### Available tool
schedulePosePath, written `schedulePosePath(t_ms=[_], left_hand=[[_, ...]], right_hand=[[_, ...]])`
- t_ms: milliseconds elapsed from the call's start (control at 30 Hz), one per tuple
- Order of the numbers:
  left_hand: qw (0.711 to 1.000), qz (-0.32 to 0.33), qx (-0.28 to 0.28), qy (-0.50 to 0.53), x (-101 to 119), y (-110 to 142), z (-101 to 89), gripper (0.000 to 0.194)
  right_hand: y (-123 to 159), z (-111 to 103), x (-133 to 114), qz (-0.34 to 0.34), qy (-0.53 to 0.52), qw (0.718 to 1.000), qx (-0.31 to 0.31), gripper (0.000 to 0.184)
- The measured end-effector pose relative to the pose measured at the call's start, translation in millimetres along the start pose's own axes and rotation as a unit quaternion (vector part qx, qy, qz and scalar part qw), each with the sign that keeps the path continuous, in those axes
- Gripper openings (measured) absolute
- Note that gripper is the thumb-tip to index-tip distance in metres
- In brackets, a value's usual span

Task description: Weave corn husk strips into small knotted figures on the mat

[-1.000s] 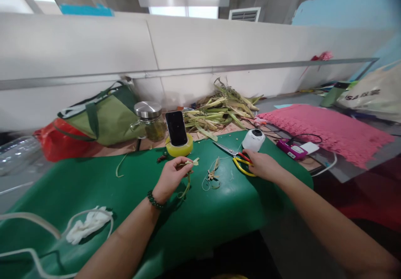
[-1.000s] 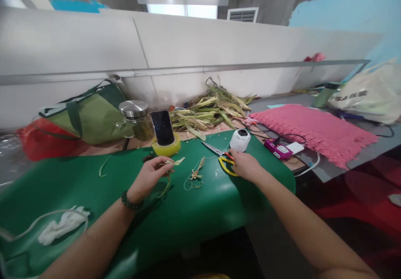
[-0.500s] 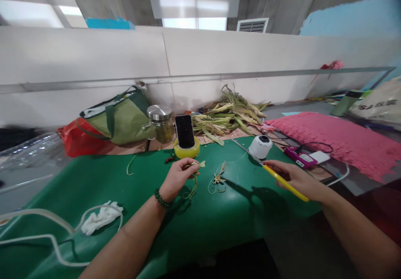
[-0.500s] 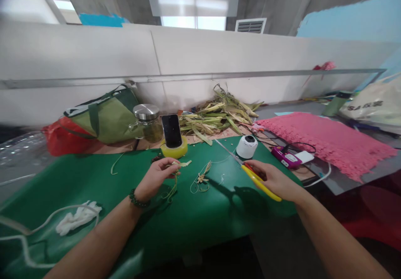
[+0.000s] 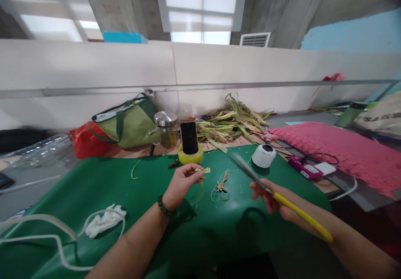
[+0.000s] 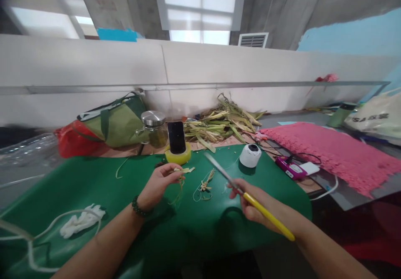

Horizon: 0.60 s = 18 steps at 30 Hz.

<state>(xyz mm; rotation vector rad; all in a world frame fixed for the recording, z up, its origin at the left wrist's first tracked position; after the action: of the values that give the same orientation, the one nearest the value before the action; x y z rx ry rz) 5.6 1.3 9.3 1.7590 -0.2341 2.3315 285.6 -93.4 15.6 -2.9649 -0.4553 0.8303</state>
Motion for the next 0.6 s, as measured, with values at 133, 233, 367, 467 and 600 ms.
schedulePosePath(t_ms=[133,233,367,467,600], left_hand=[[1.000,0.006,-0.005,0.012,-1.1,-0.1,-0.2,0.029],[1.000,0.002,-0.008,0.011,-2.3,-0.8,0.1,0.028],[1.000,-0.008,-0.008,0.015,-3.2,-1.1,0.5,0.027],[1.000,-0.011,-0.011,0.017,-3.4,-0.8,1.1,0.029],[0.999,-0.025,-0.007,0.029,-3.9,-0.2,2.5,0.033]], right_hand=[[-13.9,10.4,-18.0,-0.025,0.004,0.998,-0.057,0.067],[-18.7,18.4,-27.1,-0.045,-0.005,0.993,-0.109,0.068],[-20.7,24.7,-28.0,-0.044,-0.004,0.991,-0.122,0.070],[-20.4,26.8,-24.7,-0.036,0.000,0.991,-0.126,0.069],[-19.7,26.1,-24.1,-0.024,0.015,0.991,-0.130,0.067]])
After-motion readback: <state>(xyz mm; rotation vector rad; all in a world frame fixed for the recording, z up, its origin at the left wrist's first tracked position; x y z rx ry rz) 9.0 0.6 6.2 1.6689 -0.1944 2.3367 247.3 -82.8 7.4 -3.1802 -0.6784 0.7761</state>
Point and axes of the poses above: each hand's wrist, its own y-axis away from the middle knuckle, its own z-axis out of the palm, x = y × z, the point moved 2 cm from there along -y, towards the middle knuckle, and after that the axes turned 11 degrees about y, right-handed, at the moved point
